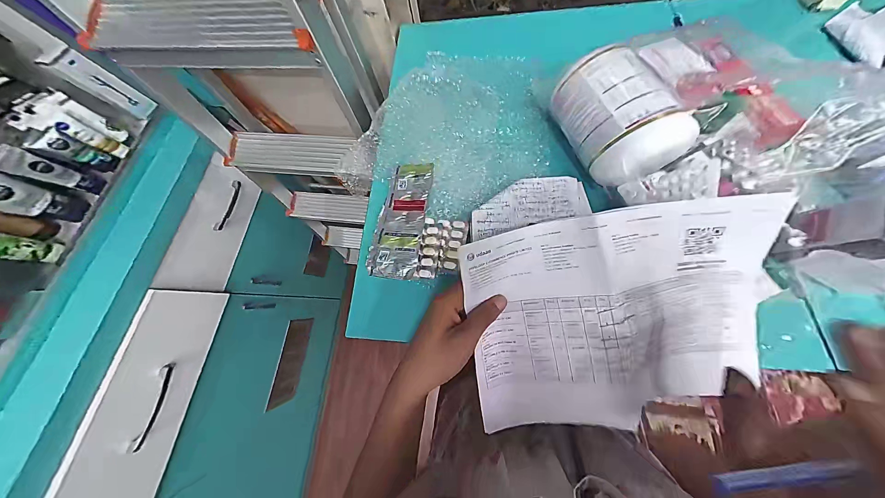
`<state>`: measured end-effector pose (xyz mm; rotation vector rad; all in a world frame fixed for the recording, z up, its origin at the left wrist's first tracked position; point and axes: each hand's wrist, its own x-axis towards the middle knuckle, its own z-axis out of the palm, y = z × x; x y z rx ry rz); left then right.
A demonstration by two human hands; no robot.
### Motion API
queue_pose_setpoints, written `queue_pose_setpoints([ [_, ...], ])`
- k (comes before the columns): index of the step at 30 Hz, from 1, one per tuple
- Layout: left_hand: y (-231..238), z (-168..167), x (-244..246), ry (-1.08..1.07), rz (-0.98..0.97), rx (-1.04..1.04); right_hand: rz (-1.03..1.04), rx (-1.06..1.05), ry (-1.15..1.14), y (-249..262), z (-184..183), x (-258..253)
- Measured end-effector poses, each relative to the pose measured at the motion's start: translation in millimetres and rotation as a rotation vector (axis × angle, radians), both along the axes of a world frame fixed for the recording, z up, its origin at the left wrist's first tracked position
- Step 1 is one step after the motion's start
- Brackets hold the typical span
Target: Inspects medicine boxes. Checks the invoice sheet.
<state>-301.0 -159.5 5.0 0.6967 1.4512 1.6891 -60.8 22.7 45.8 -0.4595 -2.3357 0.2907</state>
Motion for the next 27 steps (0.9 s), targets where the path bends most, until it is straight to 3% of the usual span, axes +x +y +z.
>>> queue_pose_setpoints([
  [3, 0, 5, -7, -0.087, -0.056, -0.082, 0.17, -0.017, -0.178, -24, -19, -35],
  [6, -4, 4, -16, -0.067, -0.076, -0.116, 0.132, 0.001, -0.288, -26, -47, -49],
  [10, -27, -5, -13, 0.015, -0.14, -0.108, 0.104, -0.022, -0.308, -23, -58, -48],
  [17, -46, -22, -6, -0.046, -0.203, -0.097, 0.118, -0.13, -0.218, -26, -57, -46],
  [21, -43, -22, -6, -0.059, -0.194, -0.081, 0.153, -0.311, 0.093, -38, -37, -37],
  [23, -42, -21, -6, -0.057, -0.19, -0.09, 0.273, -0.62, 0.241, -50, -24, -43],
  [25, -42, -22, -4, -0.044, -0.177, -0.094, 0.369, -0.899, 0.221, -58, -26, -53],
  [27, -45, -23, -1, -0.029, -0.165, -0.097, 0.375, -0.944, 0.147, -66, -37, -68],
])
